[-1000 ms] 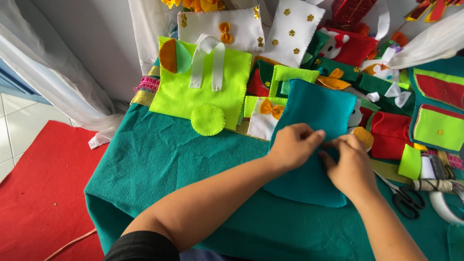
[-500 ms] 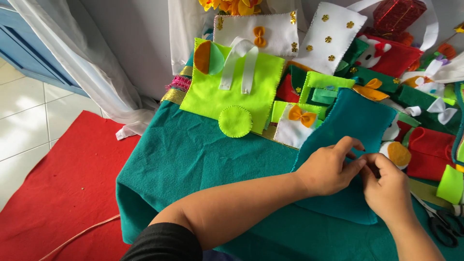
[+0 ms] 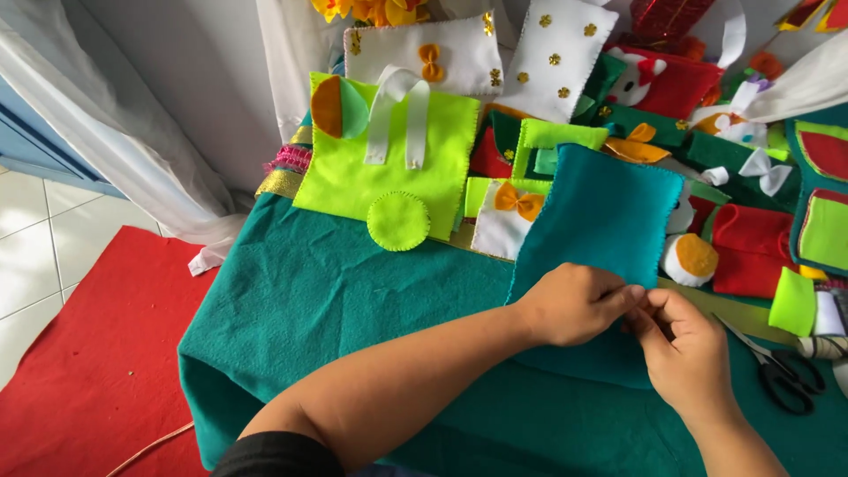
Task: Hand-sewing and assembling felt craft items using a needle, thread, and scissors.
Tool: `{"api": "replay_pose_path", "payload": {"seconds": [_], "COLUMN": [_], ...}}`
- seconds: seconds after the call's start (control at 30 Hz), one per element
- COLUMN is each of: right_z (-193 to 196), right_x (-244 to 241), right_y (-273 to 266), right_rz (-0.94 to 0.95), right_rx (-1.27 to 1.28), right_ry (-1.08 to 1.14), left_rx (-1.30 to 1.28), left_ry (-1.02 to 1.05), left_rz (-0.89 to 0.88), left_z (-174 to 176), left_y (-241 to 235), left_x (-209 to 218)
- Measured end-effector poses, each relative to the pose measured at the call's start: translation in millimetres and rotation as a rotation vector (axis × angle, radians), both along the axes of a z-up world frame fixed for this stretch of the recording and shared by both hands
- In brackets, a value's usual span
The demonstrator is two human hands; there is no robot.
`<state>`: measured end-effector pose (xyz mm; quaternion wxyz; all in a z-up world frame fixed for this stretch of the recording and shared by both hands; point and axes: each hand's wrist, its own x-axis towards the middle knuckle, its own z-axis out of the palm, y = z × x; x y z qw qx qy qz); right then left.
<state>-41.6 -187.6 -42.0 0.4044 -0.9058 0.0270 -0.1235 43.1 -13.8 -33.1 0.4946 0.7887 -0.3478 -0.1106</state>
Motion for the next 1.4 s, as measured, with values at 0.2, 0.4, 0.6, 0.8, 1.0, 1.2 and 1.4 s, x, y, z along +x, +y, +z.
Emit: {"api": "replay_pose_path", "payload": {"seconds": [0.2,0.4,0.6,0.8,1.0,1.2,1.4], "right_z": [7.4,39.4,56.1,62.7,57.5,0.1,-106.9], "right_x": [-8.8,-17.5,-28.9,-25.3,-47.9,-96.8,-111.7], "right_y": [1.7,9.9,15.2,35.2,35.7,-32.2,-195.5], "right_rz": [0.007,0.037,0.076,0.038,0.224,0.124,0.311], "right_rx": [0.154,0.295,0.367,0.332,0.631,0.715,1.011], "right_ry": [-0.068,0.219,0.318,0.475,0.733,0.512,-0.095], "left_rx": [-0.211,-0.779,-1.113,-1.242,-1.315,-1.509,-1.577], "left_ry": [0.114,0.571,0.919,0.959,0.941,0.818,0.805], "left_rz": [0.016,0.173,0.006,-0.113,0.041,0.2,0.399], "left_z": [-8.2,-7.2,23.8,35.5,45.7,39.3,46.3], "left_y": [-5.2,-1.4,37.0,51.3,67.5,89.1,103.1], "left_x": [5.2,36.1,61.8,66.6,78.5,104.9,110.2]}}
